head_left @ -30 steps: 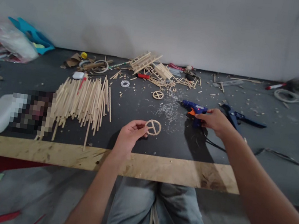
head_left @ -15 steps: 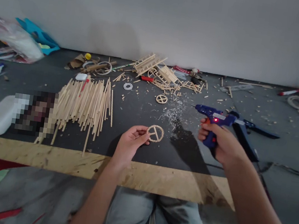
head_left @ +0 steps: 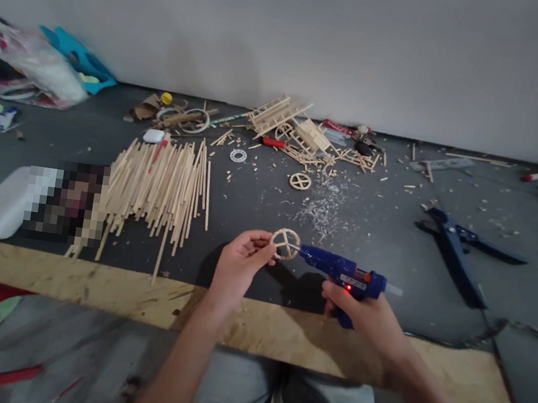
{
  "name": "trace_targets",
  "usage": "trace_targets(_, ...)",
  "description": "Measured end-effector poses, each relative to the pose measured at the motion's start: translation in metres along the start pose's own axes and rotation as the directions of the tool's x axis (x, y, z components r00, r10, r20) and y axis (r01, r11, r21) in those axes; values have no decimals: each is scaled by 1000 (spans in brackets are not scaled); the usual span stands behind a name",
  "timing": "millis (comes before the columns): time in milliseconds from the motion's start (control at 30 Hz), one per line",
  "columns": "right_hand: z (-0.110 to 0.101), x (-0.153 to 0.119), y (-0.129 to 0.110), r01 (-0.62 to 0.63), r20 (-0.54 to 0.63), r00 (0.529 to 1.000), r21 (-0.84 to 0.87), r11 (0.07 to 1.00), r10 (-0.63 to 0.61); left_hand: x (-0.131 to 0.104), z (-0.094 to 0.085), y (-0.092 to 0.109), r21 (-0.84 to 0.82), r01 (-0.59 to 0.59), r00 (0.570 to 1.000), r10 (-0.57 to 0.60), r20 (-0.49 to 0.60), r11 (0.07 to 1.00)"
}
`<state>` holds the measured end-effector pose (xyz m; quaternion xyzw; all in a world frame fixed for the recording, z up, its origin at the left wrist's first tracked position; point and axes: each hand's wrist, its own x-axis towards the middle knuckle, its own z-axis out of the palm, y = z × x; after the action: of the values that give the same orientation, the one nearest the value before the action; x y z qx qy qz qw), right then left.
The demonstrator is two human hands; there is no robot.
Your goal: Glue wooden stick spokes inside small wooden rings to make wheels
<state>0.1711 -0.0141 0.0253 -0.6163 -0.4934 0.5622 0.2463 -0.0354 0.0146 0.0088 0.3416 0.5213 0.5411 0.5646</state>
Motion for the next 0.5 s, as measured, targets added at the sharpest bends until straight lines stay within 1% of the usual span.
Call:
trace_targets(133, 4, 0, 9, -16, -31, 999, 12, 1000, 16, 0, 0, 1, 28, 5, 1000, -5, 4, 1000)
trace_targets(233, 5, 1, 13, -6, -28, 1000, 17, 1000, 7, 0, 0, 2, 43, 10, 1000, -10, 4, 999)
trace_targets(500, 6, 4, 12, -28, -49, 998, 24, 999, 29, 0, 0, 3, 59, 6, 1000, -7, 24, 998)
